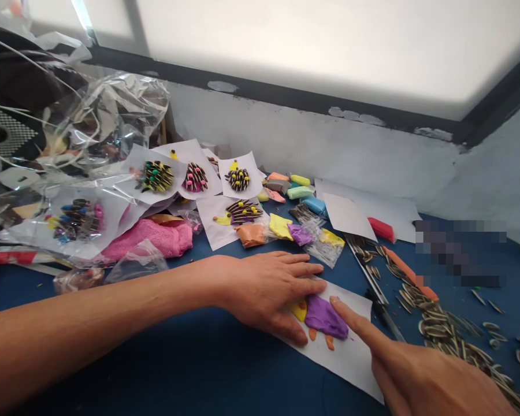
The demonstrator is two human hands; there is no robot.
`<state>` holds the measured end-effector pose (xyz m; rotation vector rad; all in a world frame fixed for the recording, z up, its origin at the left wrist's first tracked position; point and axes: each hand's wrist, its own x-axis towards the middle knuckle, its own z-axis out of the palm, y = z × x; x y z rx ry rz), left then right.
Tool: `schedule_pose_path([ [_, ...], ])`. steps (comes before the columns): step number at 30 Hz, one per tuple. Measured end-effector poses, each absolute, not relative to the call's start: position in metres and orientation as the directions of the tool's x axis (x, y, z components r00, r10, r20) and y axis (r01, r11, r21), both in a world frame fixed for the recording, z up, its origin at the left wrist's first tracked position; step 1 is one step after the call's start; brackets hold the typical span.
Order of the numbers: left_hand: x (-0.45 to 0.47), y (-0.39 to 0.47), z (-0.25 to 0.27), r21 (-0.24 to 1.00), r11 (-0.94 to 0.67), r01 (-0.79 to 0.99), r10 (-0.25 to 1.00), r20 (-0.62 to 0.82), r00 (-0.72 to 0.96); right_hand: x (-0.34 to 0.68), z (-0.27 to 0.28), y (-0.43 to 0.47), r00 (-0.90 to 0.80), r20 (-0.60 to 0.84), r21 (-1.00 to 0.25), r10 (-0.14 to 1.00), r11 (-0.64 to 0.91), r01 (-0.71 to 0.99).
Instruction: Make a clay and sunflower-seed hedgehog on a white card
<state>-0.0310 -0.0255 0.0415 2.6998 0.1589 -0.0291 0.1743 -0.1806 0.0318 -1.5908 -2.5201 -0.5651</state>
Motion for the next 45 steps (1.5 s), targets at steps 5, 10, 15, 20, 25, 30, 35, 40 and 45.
schedule_pose_path([
  [5,-0.031,-0.026,0.043,0.416,-0.899,0.139,0.118,-0.077,0.99,0.177,0.029,-0.181,-0.449,0.258,0.257,0.856,0.387,0.886],
  [10,-0.03,-0.026,0.044,0.412,-0.9,0.138,0.114,-0.082,0.99,0.175,0.03,-0.179,-0.435,0.262,0.194,0.861,0.394,0.898],
  [15,-0.03,-0.026,0.043,0.396,-0.91,0.124,0.109,-0.061,0.992,0.171,0.03,-0.176,-0.39,0.28,0.136,0.877,0.366,0.921],
  [20,-0.03,-0.026,0.043,0.388,-0.914,0.12,0.102,-0.065,0.993,0.168,0.03,-0.172,-0.388,0.284,0.14,0.877,0.363,0.921],
  [25,-0.03,-0.026,0.043,0.383,-0.916,0.118,0.101,-0.065,0.993,0.165,0.031,-0.169,-0.352,0.279,0.132,0.893,0.327,0.936],
  [30,-0.03,-0.027,0.045,0.395,-0.91,0.128,0.113,-0.061,0.992,0.165,0.03,-0.169,-0.327,0.234,0.104,0.915,0.311,0.945],
  [35,-0.029,-0.028,0.047,0.381,-0.912,0.154,0.127,-0.096,0.987,0.162,0.031,-0.17,-0.294,0.209,0.073,0.933,0.285,0.956],
  [40,-0.029,-0.028,0.046,0.371,-0.916,0.151,0.12,-0.104,0.987,0.155,0.034,-0.167,-0.35,0.281,0.134,0.894,0.324,0.936],
  [45,-0.029,-0.028,0.045,0.373,-0.916,0.147,0.122,-0.09,0.989,0.154,0.031,-0.165,-0.338,0.265,0.142,0.903,0.311,0.94],
])
